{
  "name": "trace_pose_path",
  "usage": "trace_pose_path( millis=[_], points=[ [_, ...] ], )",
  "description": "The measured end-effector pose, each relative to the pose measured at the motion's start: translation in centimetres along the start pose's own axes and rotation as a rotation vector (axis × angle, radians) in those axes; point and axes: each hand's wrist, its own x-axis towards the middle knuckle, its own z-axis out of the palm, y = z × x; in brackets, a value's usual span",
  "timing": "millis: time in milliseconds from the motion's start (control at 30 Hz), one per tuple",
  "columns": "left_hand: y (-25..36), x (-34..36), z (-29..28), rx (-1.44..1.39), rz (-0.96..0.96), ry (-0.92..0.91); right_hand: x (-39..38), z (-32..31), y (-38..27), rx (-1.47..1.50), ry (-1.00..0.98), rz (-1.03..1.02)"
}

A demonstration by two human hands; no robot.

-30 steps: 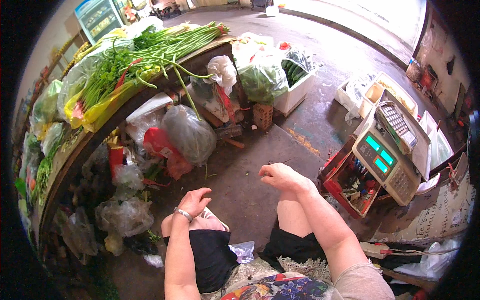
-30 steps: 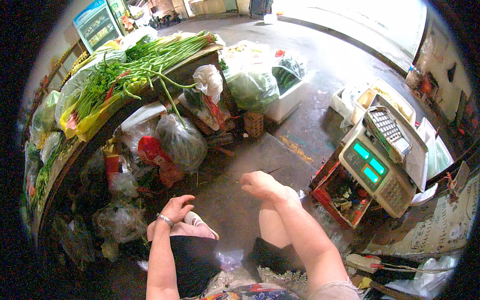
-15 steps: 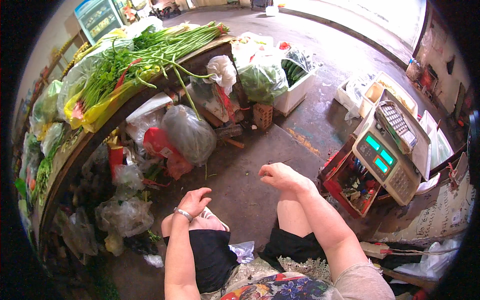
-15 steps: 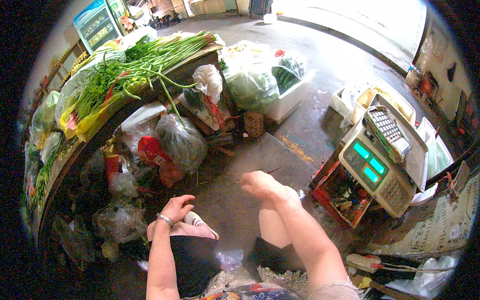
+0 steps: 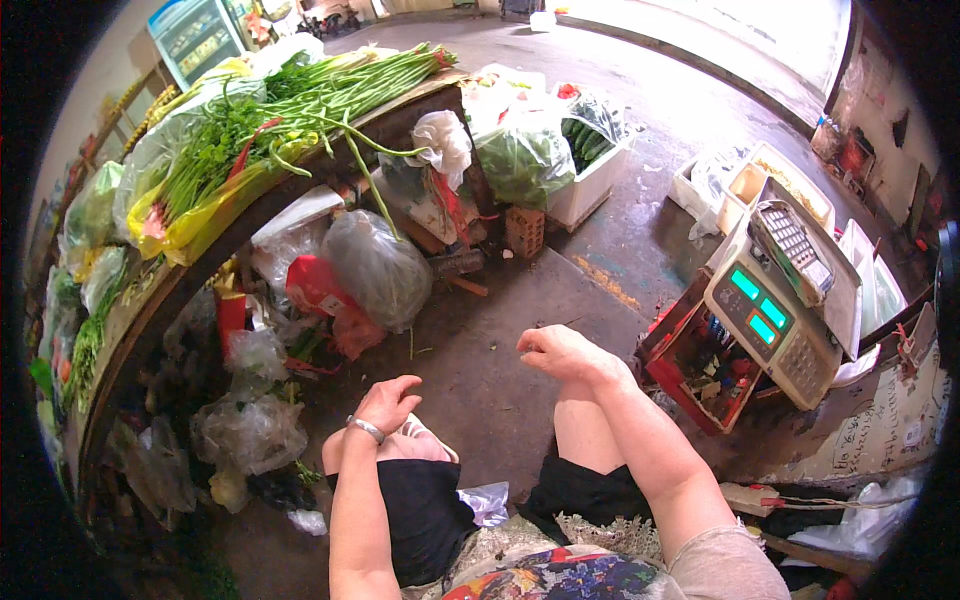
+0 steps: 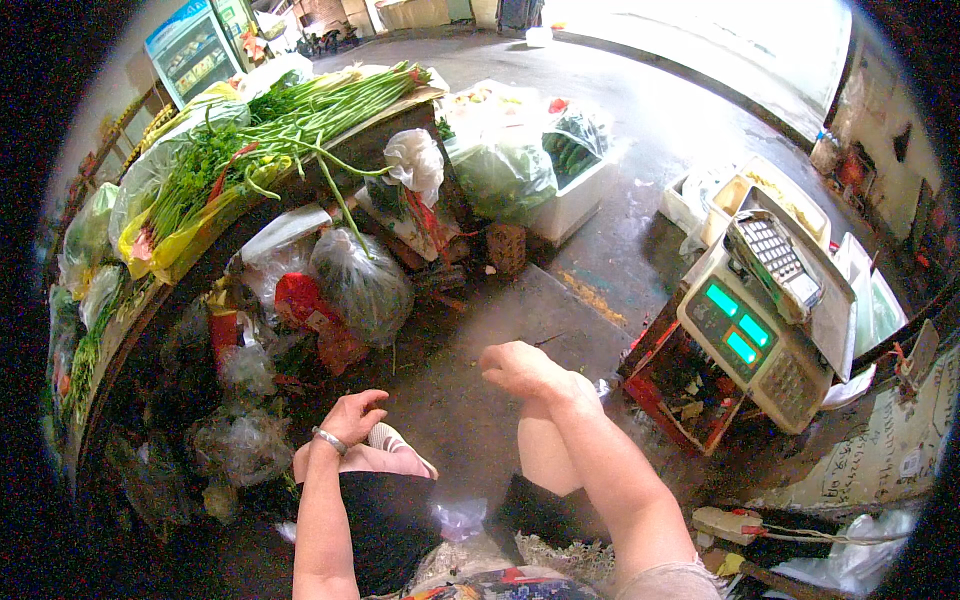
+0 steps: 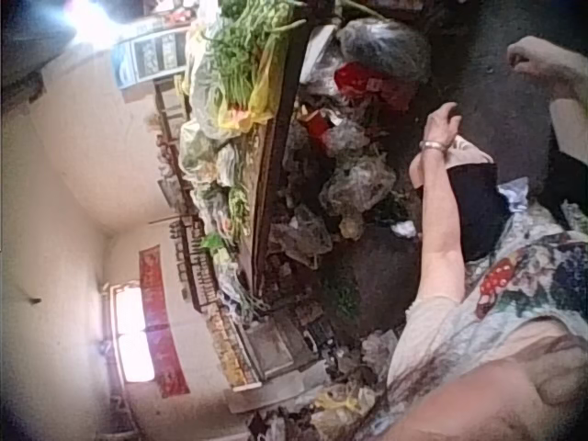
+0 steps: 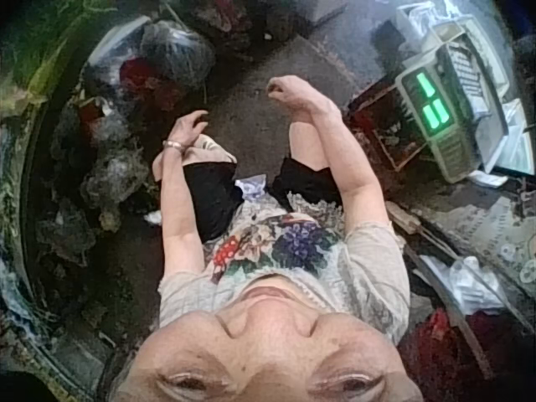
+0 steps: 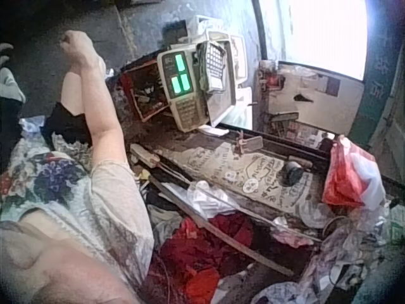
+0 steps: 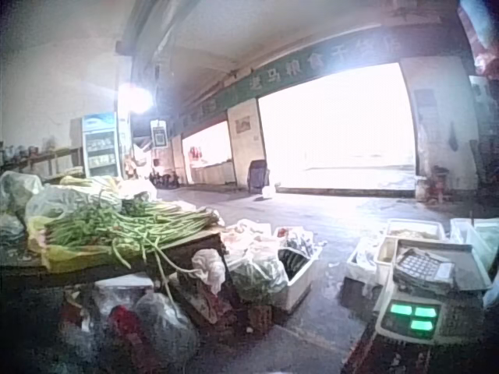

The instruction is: The person picks up a small zippered pouch, unzips it by hand, and reaches inside.

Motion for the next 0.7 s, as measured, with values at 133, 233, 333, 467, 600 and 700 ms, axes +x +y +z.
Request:
trace_pose_path(
  millis=[133, 233, 333, 467, 600, 700],
  points=[
    [1.3, -0.1, -0.5, -0.018, -0.075, -0.047, -0.1, -0.1, 0.0, 0.002, -0.003, 0.014],
    [1.4, -0.1, -0.6, -0.017, -0.074, -0.044, -0.2, -0.2, -0.1, -0.009, -0.004, 0.003],
    [1.2, -0.2, -0.5, -0.027, -0.062, -0.034, -0.1, -0.3, -0.2, -0.005, -0.008, 0.010],
    [0.7, -0.1, -0.2, -0.029, -0.056, -0.028, -0.1, -0.3, -0.3, 0.005, -0.005, 0.016],
    [0.3, 0.0, 0.0, -0.034, -0.019, 0.003, -0.1, -0.3, -0.3, 0.002, -0.011, 0.015],
    [0.3, -0.1, -0.1, -0.027, -0.017, 0.001, -0.1, -0.3, -0.3, 0.006, -0.018, 0.022]
  ],
)
